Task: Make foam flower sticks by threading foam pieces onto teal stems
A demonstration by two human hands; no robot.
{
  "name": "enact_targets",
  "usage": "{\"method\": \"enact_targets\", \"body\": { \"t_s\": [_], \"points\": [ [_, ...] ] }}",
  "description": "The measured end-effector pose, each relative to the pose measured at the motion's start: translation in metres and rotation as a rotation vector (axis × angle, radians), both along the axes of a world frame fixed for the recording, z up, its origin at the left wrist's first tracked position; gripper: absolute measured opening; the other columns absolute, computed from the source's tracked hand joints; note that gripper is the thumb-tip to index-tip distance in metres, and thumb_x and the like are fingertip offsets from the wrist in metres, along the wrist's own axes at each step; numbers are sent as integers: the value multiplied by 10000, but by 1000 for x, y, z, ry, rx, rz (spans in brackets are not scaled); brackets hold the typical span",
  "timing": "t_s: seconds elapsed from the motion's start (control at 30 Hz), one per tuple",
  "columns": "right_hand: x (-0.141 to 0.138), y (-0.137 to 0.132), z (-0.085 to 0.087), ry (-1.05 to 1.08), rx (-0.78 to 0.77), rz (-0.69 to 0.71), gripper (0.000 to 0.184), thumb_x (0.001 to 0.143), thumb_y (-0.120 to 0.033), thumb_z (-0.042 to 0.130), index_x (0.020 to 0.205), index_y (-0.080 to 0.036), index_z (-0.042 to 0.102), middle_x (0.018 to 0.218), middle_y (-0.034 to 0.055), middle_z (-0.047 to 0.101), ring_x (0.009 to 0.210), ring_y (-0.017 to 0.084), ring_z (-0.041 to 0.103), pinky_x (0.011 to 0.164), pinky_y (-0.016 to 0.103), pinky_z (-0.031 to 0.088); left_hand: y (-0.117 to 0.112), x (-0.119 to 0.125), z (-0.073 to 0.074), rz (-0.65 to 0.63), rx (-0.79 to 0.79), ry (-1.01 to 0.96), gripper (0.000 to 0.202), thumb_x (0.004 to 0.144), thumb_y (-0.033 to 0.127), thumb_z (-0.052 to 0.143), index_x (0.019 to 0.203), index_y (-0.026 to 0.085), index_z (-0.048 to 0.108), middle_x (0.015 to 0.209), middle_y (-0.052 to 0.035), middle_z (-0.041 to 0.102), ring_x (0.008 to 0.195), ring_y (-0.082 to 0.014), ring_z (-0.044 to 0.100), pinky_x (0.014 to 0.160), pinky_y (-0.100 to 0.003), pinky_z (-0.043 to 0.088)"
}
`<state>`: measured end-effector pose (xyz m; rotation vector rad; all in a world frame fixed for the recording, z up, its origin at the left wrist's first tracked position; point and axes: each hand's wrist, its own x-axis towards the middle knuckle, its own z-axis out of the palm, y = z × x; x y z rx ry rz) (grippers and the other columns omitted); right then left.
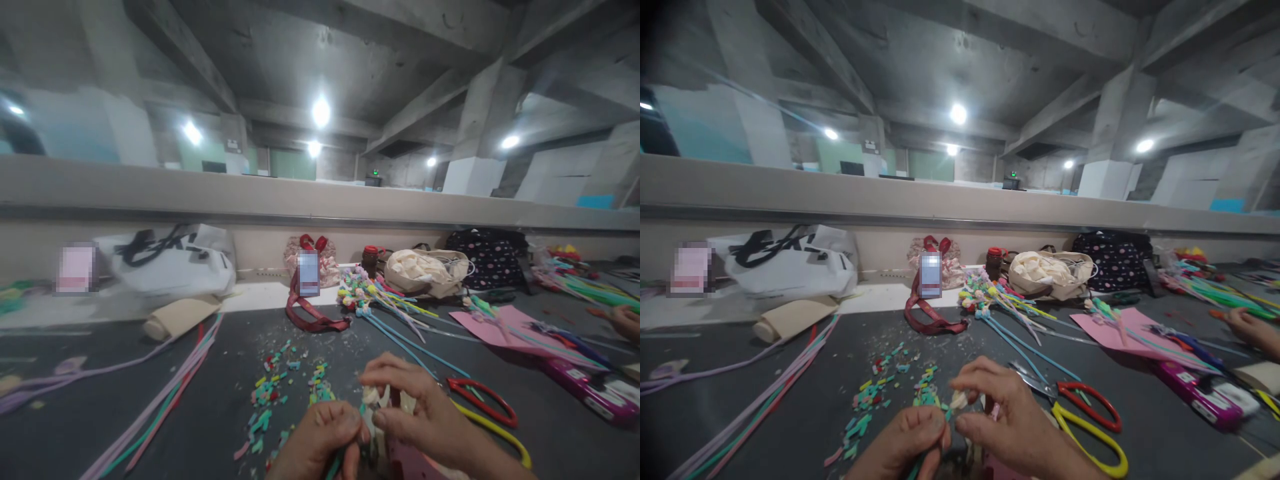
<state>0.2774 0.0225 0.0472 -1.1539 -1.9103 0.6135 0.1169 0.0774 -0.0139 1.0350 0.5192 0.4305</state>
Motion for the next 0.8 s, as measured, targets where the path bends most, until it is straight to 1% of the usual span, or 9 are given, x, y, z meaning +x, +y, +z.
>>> {"method": "enact_targets", "body": {
  "t_s": [0.07,0.13,0.27,0.33,0.4,0.47,0.57,0.67,0.8],
  "points": [
    [0,0,-1,11,-5,-2,276,691,-155,588,960,-213,610,950,46,560,795,146,528,657,234,421,-1,1,1,3,2,-3,439,540,559,602,578,126,539,310,44,455,281,-24,292,359,-162,156],
    [1,1,-2,32,-12,-12,314,696,-168,581,1005,-220,582,928,38,562,777,145,527,630,231,421,-3,1,3,17,18,0,445,529,570,602,580,133,532,307,45,459,279,-32,307,356,-161,178],
    [8,1,-6,130,-57,-55,406,694,-198,579,1093,-247,520,916,23,575,725,135,515,583,221,412,-10,2,10,133,118,72,420,577,560,574,636,146,533,349,49,495,284,-38,334,351,-162,198],
    [11,0,-8,206,-108,-49,388,679,-229,600,1063,-237,542,900,24,587,701,132,506,584,224,403,-12,2,13,158,164,115,427,572,570,572,639,149,533,367,48,502,297,-42,353,353,-164,202],
    [13,-1,-10,305,-179,-7,369,665,-274,616,1026,-217,569,878,31,599,703,138,508,593,233,399,-14,2,14,148,187,144,448,539,589,583,615,151,528,381,41,506,316,-47,373,357,-168,206],
    [15,-2,-10,413,-254,36,348,666,-311,612,996,-202,592,862,41,610,721,149,519,610,244,402,-14,2,12,143,198,151,459,521,597,589,603,150,527,394,36,507,326,-47,374,361,-172,204],
    [14,-2,-6,522,-328,56,286,684,-315,584,938,-190,628,823,39,616,691,140,527,610,243,404,-15,3,7,154,209,122,464,520,597,592,611,145,539,393,37,495,331,-48,360,372,-180,204],
    [12,-3,-2,495,-322,58,233,661,-290,598,852,-173,666,758,22,588,665,126,507,592,225,389,-16,3,6,163,222,120,436,547,571,591,598,141,544,401,28,498,345,-52,360,382,-184,201],
    [11,-3,0,432,-307,89,236,647,-274,616,850,-170,675,753,14,559,691,130,497,596,224,373,-18,2,10,153,266,155,408,568,544,590,559,139,544,416,20,502,360,-56,366,389,-189,201]
  ]
}}
